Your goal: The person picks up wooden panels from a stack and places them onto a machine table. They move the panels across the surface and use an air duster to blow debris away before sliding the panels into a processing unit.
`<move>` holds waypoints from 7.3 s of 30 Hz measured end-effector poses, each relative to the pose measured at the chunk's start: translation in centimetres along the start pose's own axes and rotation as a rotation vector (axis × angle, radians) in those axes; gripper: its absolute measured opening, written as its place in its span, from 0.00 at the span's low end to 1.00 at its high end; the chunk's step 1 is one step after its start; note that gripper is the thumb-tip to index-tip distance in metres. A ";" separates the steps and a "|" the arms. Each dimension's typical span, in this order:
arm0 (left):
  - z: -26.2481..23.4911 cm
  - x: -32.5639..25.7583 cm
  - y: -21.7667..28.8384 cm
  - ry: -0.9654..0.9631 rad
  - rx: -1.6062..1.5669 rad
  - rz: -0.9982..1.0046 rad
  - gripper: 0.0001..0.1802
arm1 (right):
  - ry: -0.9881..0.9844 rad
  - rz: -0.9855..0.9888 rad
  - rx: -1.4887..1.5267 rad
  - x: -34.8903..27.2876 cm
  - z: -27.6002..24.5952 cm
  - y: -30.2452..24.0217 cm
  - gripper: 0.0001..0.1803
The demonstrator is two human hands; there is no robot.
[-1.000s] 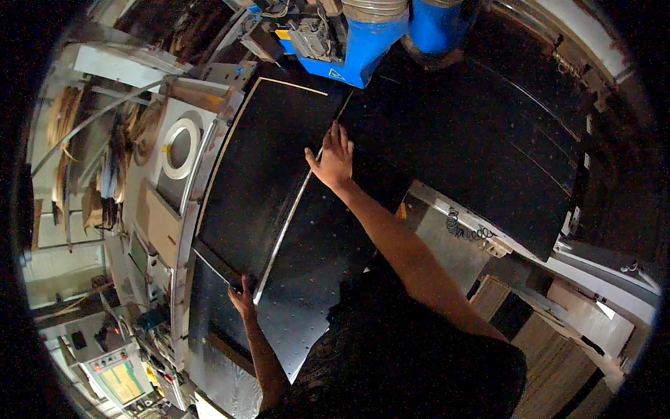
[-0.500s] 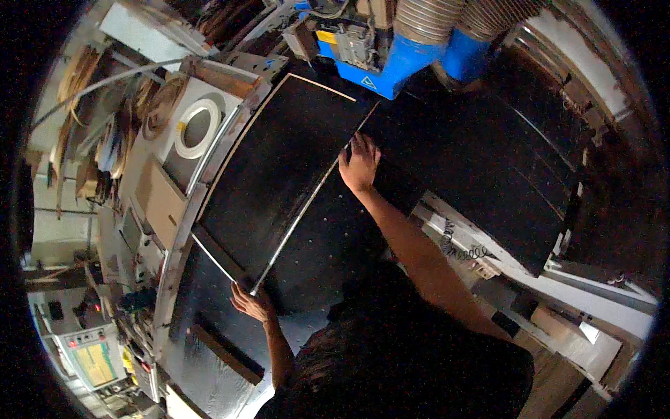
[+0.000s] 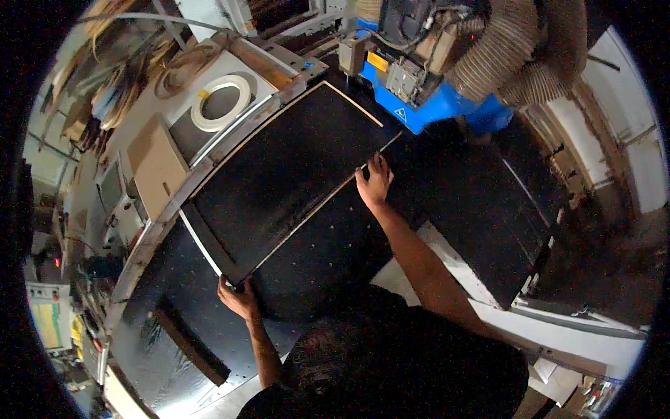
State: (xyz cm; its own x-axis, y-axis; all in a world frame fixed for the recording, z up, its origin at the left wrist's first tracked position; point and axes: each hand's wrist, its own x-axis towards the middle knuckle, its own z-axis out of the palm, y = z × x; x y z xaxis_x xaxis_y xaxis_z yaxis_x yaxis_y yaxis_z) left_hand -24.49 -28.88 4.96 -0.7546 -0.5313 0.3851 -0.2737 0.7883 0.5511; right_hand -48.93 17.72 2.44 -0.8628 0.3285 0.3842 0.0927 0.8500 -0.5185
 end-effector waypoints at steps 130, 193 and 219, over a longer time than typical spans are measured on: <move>-0.9 1.7 0.2 0.034 0.040 0.016 0.48 | 0.095 0.857 1.130 7.3 -1.3 -4.5 0.42; 3.4 -14.0 10.6 0.098 0.227 0.028 0.17 | 0.988 1.029 -0.320 -61.4 -72.7 52.0 0.27; 3.9 -26.3 22.3 -0.172 0.001 0.443 0.21 | 0.821 0.587 0.466 -60.7 -65.3 49.8 0.30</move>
State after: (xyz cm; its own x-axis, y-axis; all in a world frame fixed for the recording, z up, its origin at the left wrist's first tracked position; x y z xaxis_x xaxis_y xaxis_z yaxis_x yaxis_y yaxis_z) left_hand -13.08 3.90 4.27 -0.8867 -0.0849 0.4545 0.0959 0.9278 0.3605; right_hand 40.53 67.03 3.16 -0.1393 0.9486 0.2842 0.0346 0.2914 -0.9560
